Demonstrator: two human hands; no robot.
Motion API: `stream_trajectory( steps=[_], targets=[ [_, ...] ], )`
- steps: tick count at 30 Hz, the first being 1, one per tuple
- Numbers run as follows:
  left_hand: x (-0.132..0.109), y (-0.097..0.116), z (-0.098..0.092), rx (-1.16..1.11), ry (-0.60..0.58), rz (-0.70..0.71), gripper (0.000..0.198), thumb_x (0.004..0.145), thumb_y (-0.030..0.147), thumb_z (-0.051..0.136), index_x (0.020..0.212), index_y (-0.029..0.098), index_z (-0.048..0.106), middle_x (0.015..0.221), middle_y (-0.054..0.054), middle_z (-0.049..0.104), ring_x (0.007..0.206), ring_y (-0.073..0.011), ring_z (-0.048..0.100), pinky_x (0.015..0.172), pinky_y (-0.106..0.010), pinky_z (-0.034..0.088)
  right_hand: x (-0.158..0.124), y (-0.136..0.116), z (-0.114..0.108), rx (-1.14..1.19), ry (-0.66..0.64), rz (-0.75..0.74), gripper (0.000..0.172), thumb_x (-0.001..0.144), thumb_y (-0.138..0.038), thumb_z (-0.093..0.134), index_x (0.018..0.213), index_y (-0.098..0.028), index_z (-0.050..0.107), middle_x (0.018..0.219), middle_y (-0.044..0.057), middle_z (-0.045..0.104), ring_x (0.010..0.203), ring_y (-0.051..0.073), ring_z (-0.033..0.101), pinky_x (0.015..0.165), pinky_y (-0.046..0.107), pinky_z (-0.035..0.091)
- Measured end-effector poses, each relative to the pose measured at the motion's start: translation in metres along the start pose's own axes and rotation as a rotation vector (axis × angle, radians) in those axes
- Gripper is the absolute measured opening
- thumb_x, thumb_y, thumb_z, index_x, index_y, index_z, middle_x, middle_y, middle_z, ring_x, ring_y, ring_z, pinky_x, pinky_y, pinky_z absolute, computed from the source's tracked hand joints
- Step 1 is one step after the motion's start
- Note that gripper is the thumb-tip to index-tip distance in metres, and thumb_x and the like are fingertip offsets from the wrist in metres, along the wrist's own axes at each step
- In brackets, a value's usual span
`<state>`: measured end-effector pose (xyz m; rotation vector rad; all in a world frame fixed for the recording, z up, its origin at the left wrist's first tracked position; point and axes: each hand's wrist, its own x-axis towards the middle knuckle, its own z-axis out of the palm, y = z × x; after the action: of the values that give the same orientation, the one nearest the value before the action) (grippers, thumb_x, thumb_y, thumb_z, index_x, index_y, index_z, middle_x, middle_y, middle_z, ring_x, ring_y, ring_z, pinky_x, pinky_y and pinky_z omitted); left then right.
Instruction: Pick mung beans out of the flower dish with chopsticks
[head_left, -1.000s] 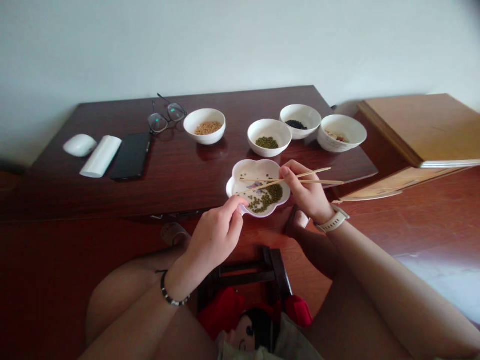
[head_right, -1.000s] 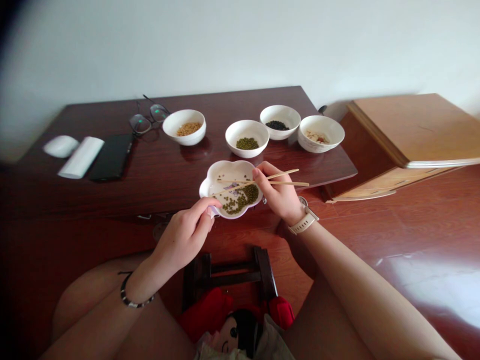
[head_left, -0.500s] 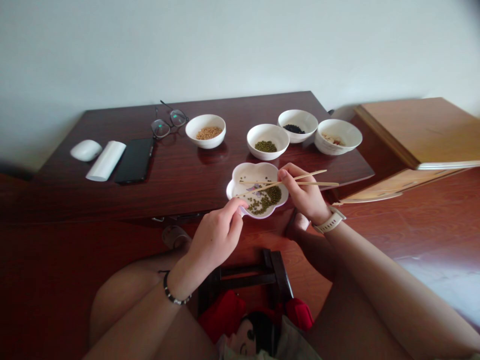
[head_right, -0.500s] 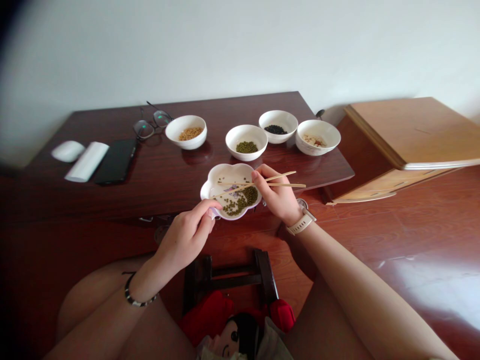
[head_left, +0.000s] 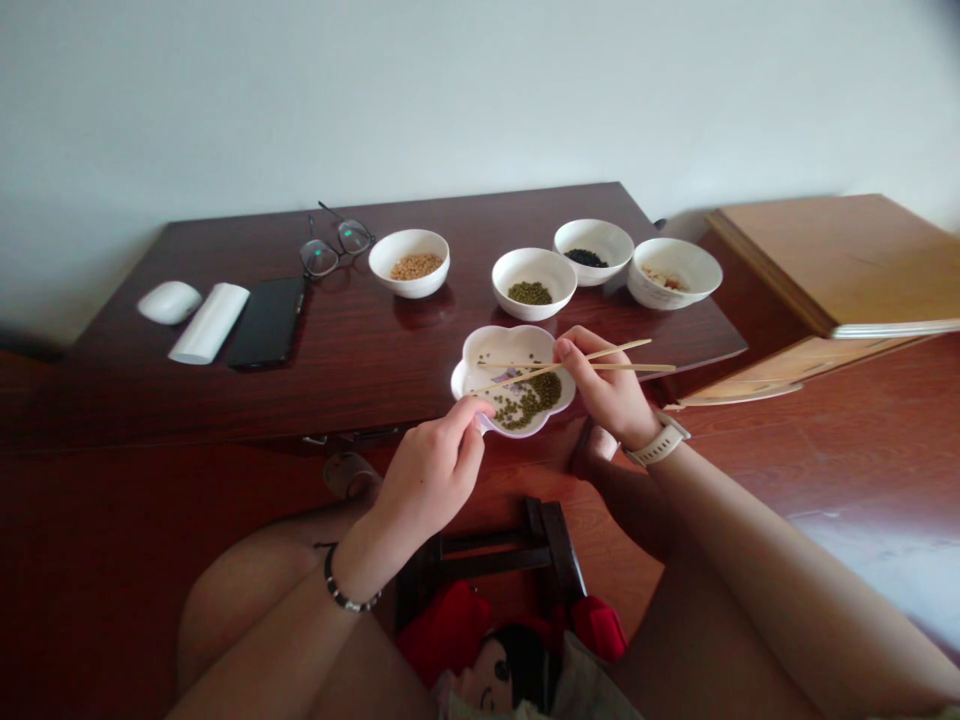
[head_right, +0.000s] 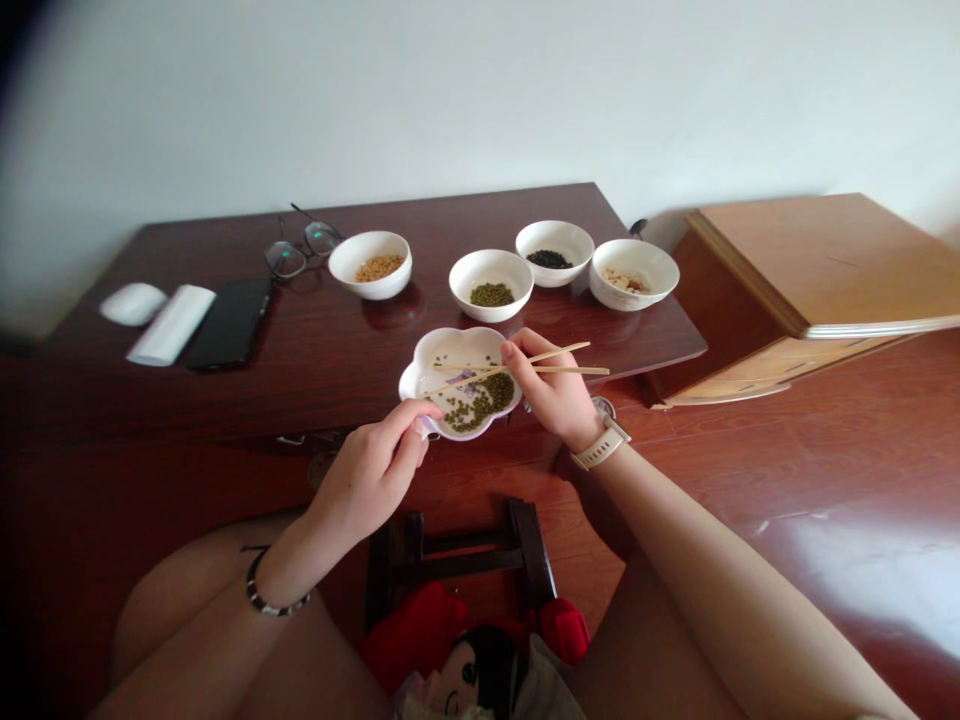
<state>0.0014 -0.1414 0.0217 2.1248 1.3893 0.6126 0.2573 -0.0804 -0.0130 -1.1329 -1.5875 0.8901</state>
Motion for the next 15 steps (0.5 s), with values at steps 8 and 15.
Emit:
stream_trajectory(
  steps=[8, 15],
  targets=[
    [-0.0004, -0.0025, 0.0013, -0.002, -0.001, 0.003, 0.031, 0.11, 0.02, 0.042, 0.123, 0.019, 0.07, 0.075, 0.001, 0.072, 0.061, -0.0144, 0.064, 0.065, -0.028, 0.042, -0.0003, -0.0004, 0.0003, 0.01, 0.002, 0.01, 0.043, 0.109, -0.057, 0.059, 0.084, -0.022, 0.06, 0.072, -0.001, 0.052, 0.066, 0.015, 0.044, 0.059, 0.031, 0.034],
    [-0.0004, -0.0022, 0.001, -0.002, -0.008, -0.007, 0.031, 0.11, 0.02, 0.042, 0.123, 0.019, 0.07, 0.076, 0.001, 0.072, 0.062, -0.0142, 0.064, 0.066, -0.028, 0.042, -0.0001, -0.0006, 0.0004, 0.022, 0.004, 0.011, 0.043, 0.109, -0.056, 0.06, 0.083, -0.022, 0.059, 0.072, -0.001, 0.052, 0.066, 0.015, 0.043, 0.058, 0.031, 0.033]
  ],
)
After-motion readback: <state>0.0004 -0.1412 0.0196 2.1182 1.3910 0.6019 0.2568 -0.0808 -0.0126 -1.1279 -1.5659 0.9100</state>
